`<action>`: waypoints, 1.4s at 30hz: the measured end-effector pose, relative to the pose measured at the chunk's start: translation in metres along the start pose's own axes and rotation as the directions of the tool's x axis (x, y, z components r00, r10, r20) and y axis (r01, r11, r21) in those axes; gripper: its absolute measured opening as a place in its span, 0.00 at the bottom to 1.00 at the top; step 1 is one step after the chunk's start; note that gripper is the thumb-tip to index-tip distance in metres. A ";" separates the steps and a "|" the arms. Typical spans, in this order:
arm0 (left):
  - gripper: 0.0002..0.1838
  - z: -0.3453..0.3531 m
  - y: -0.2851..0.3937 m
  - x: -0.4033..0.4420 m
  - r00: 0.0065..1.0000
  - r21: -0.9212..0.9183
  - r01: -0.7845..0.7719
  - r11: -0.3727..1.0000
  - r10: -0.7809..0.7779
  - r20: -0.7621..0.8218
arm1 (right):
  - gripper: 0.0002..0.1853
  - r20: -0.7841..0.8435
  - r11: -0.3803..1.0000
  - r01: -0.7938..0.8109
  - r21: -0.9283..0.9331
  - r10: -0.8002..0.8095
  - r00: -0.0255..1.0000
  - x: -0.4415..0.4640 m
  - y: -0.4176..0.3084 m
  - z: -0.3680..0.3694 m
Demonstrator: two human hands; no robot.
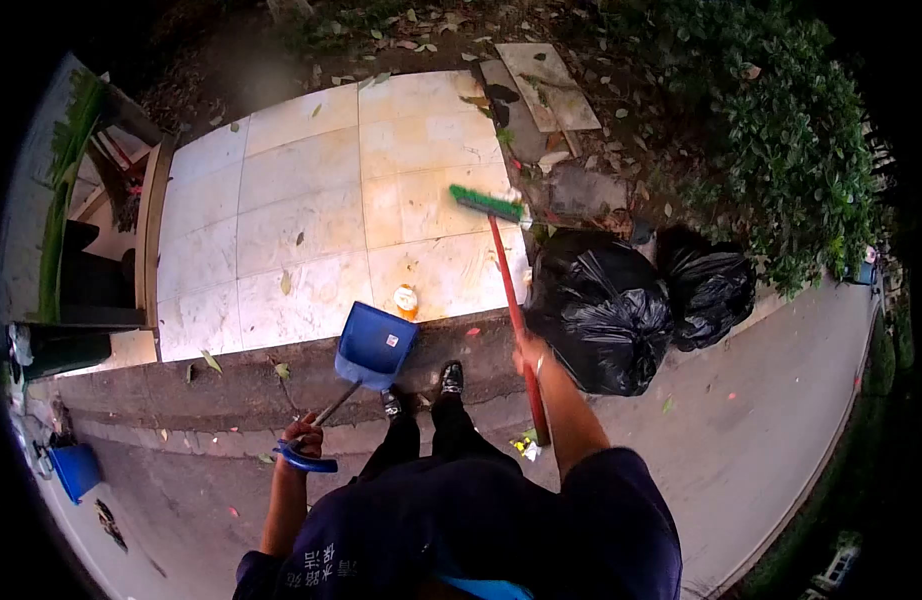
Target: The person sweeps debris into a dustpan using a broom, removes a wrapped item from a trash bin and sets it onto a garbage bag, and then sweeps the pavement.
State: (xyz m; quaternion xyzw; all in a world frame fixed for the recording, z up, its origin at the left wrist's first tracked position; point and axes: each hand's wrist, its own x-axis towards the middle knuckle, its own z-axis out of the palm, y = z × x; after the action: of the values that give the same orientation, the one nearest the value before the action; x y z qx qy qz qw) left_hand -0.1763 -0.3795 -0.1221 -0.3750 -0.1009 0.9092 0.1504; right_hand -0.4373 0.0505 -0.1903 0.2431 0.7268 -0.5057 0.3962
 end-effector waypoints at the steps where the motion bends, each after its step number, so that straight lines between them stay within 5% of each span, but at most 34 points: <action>1: 0.14 0.004 -0.003 -0.002 0.999 -0.045 0.033 0.998 -0.032 0.018 | 0.31 0.020 0.999 -0.031 -0.016 0.031 0.999 0.017 -0.016 -0.003; 4: 0.14 -0.005 -0.001 0.000 0.997 -0.085 0.081 0.993 -0.079 0.028 | 0.32 -0.037 0.984 0.132 -0.117 -0.138 0.990 0.026 -0.038 -0.008; 7: 0.15 0.000 0.003 0.000 0.998 -0.051 0.065 0.997 -0.065 0.007 | 0.24 0.014 0.969 0.072 -0.236 -0.071 0.997 0.054 0.027 -0.018; 8: 0.15 0.000 0.000 -0.002 1.000 -0.040 0.027 0.999 -0.027 -0.010 | 0.21 0.021 0.978 -0.034 -0.204 0.039 0.999 0.012 0.028 -0.013; 9: 0.15 0.001 -0.001 -0.003 1.000 -0.048 0.029 0.998 -0.029 -0.003 | 0.21 0.071 0.996 0.025 -0.089 -0.019 0.997 -0.016 0.046 -0.012; 11: 0.15 0.000 -0.004 -0.004 0.991 -0.053 -0.110 0.993 0.105 -0.084 | 0.18 0.129 0.929 -0.059 -0.366 0.114 0.985 -0.053 0.096 -0.013; 13: 0.15 -0.005 -0.005 -0.007 0.993 -0.077 -0.099 0.992 0.094 -0.074 | 0.14 0.165 0.990 -0.048 0.130 0.027 0.986 -0.103 0.140 -0.006; 14: 0.15 -0.005 -0.003 -0.007 0.995 -0.089 -0.092 0.992 0.087 -0.056 | 0.14 0.225 0.965 0.171 -0.196 -0.126 0.966 -0.115 0.145 -0.006; 15: 0.16 -0.005 -0.002 -0.006 0.996 -0.101 -0.085 0.991 0.081 -0.039 | 0.14 0.280 0.790 0.382 -0.479 -0.275 0.920 -0.127 0.150 -0.007; 16: 0.15 -0.004 -0.002 -0.005 0.999 -0.163 -0.026 0.986 0.029 0.014 | 0.15 0.276 0.986 0.054 -0.158 -0.009 0.961 -0.165 0.112 -0.003; 17: 0.15 -0.005 0.001 -0.006 1.000 -0.165 -0.024 0.986 0.027 0.015 | 0.15 0.360 0.933 -0.314 0.176 0.236 0.903 -0.191 0.086 0.000; 18: 0.15 -0.008 0.005 -0.005 1.000 -0.113 -0.021 0.993 0.022 0.001 | 0.16 0.388 0.891 -0.397 0.221 0.293 0.874 -0.199 0.079 -0.002; 26: 0.15 -0.009 0.008 -0.007 0.986 0.004 -0.142 0.990 0.142 -0.088 | 0.16 0.040 0.979 -0.198 -0.042 0.200 0.979 -0.223 0.029 0.007; 29: 0.17 -0.017 0.014 -0.009 0.999 -0.014 -0.047 0.999 0.047 0.003 | 0.16 0.044 0.987 -0.162 0.000 0.162 0.986 -0.213 0.028 0.005; 33: 0.16 -0.024 0.017 -0.006 0.975 0.018 -0.189 0.982 0.190 -0.113 | 0.18 -0.018 0.982 -0.151 0.110 0.154 0.988 -0.166 0.049 0.012; 37: 0.16 -0.010 0.009 -0.015 0.993 0.093 -0.110 0.990 0.113 -0.036 | 0.17 0.118 0.970 -0.232 0.071 0.223 0.968 -0.149 0.068 0.041; 38: 0.16 -0.010 0.009 -0.014 0.979 0.102 -0.154 0.983 0.166 -0.119 | 0.16 0.220 0.970 -0.223 0.098 0.198 0.955 -0.168 0.068 0.045; 40: 0.15 -0.014 0.014 -0.012 0.970 0.145 -0.176 0.974 0.197 -0.140 | 0.17 0.297 0.929 0.264 -0.260 -0.183 0.937 -0.194 0.092 0.043; 41: 0.14 -0.018 0.014 -0.011 0.961 0.183 -0.198 0.963 0.228 -0.158 | 0.17 0.342 0.887 0.377 -0.266 -0.279 0.897 -0.194 0.109 0.041; 42: 0.12 -0.017 0.016 -0.011 0.997 0.090 -0.081 0.993 0.080 0.010 | 0.17 0.383 0.834 0.485 -0.264 -0.371 0.846 -0.196 0.122 0.040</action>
State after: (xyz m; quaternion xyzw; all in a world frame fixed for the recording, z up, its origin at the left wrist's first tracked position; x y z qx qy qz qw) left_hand -0.1602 -0.3974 -0.1312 -0.3686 -0.0450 0.9193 0.1301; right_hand -0.2213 0.0675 -0.1026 -0.0868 0.7679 -0.4765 0.4191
